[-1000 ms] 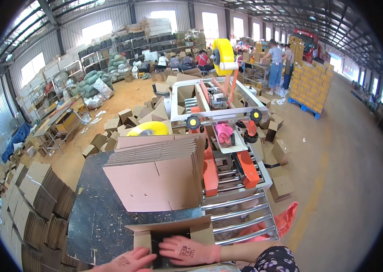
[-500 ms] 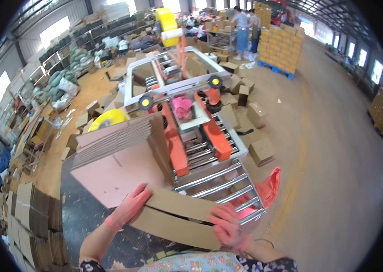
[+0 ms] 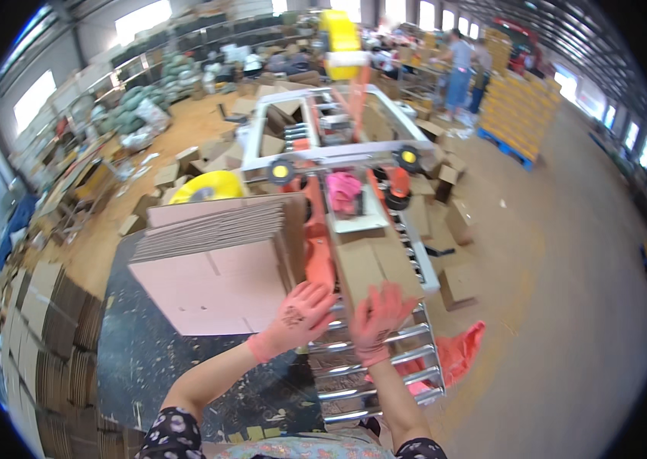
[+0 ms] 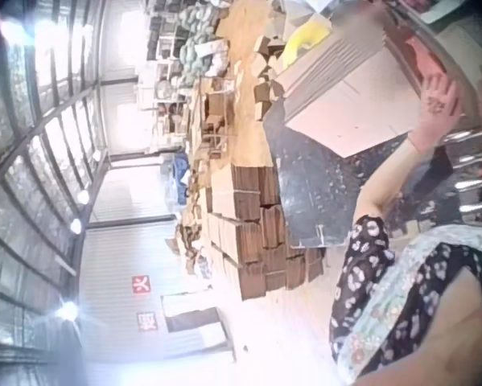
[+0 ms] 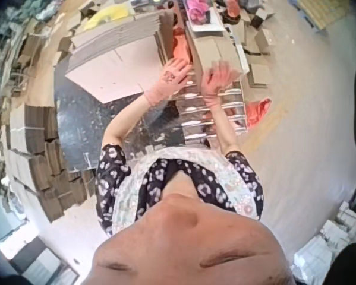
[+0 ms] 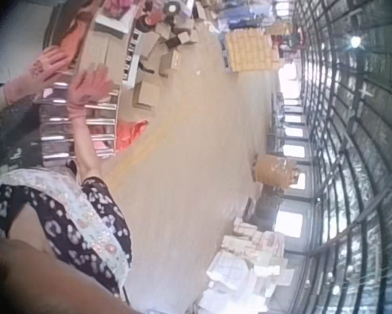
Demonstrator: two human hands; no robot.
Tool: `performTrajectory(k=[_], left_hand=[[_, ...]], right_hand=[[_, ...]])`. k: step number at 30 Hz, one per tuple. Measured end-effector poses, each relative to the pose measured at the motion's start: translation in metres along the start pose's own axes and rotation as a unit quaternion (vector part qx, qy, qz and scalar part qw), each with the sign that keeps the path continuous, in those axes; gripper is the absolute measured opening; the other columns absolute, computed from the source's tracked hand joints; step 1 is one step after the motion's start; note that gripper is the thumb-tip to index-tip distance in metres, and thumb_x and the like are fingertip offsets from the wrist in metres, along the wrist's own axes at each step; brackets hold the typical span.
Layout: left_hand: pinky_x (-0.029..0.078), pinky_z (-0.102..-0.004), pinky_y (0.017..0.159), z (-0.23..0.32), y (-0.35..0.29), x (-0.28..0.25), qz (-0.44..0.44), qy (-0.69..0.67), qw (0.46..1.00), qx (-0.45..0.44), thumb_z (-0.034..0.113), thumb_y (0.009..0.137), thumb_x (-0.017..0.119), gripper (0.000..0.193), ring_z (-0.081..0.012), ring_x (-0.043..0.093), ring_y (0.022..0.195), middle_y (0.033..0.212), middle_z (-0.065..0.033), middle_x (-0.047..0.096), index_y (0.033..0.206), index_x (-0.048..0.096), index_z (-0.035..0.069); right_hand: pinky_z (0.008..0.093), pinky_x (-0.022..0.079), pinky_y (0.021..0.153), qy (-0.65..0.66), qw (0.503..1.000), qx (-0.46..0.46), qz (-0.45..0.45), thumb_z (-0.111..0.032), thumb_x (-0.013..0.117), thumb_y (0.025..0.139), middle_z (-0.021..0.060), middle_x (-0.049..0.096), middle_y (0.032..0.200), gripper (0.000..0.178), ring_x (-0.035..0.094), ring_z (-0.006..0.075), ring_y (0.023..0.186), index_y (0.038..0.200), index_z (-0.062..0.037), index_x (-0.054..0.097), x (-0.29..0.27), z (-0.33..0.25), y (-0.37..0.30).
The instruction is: The person repeatedly picks flat cardboard sheets from a stack, folds them into box shapes by hand, and places the formed boxes onto a conveyor belt. The process is continuous and repetitive throughout the clip.
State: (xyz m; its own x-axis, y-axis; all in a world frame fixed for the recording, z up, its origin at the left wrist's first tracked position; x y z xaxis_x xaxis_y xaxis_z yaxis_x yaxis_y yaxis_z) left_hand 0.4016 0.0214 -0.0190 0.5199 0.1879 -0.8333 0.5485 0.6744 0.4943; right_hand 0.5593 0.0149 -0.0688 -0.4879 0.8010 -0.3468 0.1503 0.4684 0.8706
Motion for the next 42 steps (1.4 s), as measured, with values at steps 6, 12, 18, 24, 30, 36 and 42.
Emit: performTrajectory(k=[6,12,18,24,30,36,42], left_hand=[[0.038,-0.0508,0.102,-0.129,-0.142,-0.089,0.015,0.095,0.913,-0.397,0.029,0.087,0.064,0.043,-0.0382,0.053,0.116,0.126,-0.0168,0.057,0.121,0.057,0.003],[0.031,-0.0521,0.107,-0.139,-0.203,-0.196,-0.026,0.205,0.933,-0.294,0.038,0.096,0.053,0.052,-0.0358,0.044,0.129,0.133,-0.0159,0.053,0.137,0.048,0.006],[0.04,-0.0481,0.087,-0.126,-0.194,-0.237,-0.068,0.426,0.837,-0.338,0.049,0.089,0.061,0.055,-0.0331,0.054,0.11,0.116,-0.0132,0.059,0.119,0.056,0.004],[0.036,-0.0378,0.039,0.03,-0.194,-0.171,0.078,0.141,0.967,-0.196,0.02,0.087,0.069,0.036,-0.0265,0.049,0.04,0.05,-0.0059,0.047,0.06,0.046,0.014],[0.038,-0.0345,0.039,0.033,-0.179,-0.187,0.076,0.216,0.962,-0.146,0.025,0.083,0.075,0.026,-0.0238,0.052,0.041,0.052,-0.0047,0.051,0.074,0.055,0.011],[0.042,-0.0336,0.041,0.074,-0.221,-0.194,0.029,-0.117,0.969,-0.215,0.023,0.084,0.073,0.031,-0.0231,0.057,0.044,0.05,-0.0057,0.054,0.06,0.057,0.012],[0.035,-0.0321,0.039,0.064,-0.156,-0.116,-0.089,0.163,0.983,-0.006,0.024,0.088,0.063,0.021,-0.016,0.053,0.043,0.054,0.0003,0.049,0.076,0.049,0.014]], right_hand=[[0.0564,0.025,0.112,0.16,0.943,-0.206,-0.205,-0.037,0.07,0.08,0.0112,0.052,0.14,0.067,0.044,0.0337,0.132,0.137,-0.0069,0.053,0.145,-0.233,0.061],[0.0624,0.019,0.113,0.319,0.862,-0.319,-0.232,-0.029,0.077,0.076,0.0006,0.059,0.133,0.029,0.049,0.0272,0.13,0.093,-0.0158,0.059,0.086,-0.256,0.015],[0.0428,0.044,0.096,0.487,0.72,-0.277,-0.41,-0.014,0.065,0.077,0.0069,0.066,0.102,0.008,0.061,0.0263,0.1,0.08,-0.0083,0.061,-0.038,-0.221,0.025],[0.0336,0.047,0.067,0.43,0.561,-0.245,-0.663,-0.027,0.07,0.083,0.0013,0.069,0.089,0.026,0.064,0.0217,0.077,0.071,-0.0073,0.059,-0.102,-0.17,0.037],[0.036,0.046,0.061,0.457,0.52,-0.235,-0.683,-0.031,0.068,0.085,0.0055,0.064,0.075,0.026,0.063,0.0271,0.073,0.075,-0.0076,0.064,-0.077,-0.181,0.017],[0.0352,0.045,0.061,0.551,0.481,-0.236,-0.64,-0.026,0.061,0.092,0.0045,0.064,0.073,0.028,0.062,0.0246,0.068,0.072,-0.0062,0.063,-0.105,-0.183,0.029],[0.0393,0.048,0.059,0.383,0.494,-0.274,-0.73,-0.038,0.051,0.093,0.0125,0.062,0.068,0.038,0.063,0.0299,0.065,0.074,-0.0067,0.063,-0.041,-0.185,-0.043]])
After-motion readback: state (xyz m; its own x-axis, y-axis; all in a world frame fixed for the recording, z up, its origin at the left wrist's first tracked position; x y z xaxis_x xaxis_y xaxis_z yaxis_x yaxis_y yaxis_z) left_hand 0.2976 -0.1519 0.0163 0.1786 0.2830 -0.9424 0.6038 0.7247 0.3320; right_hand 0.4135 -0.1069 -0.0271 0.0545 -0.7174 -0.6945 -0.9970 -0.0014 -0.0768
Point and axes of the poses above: each hand's wrist, its own y-axis towards the middle knuckle, its own x-axis out of the palm, z = x × y, the point moved 5 cm from there along y, towards the middle knuckle
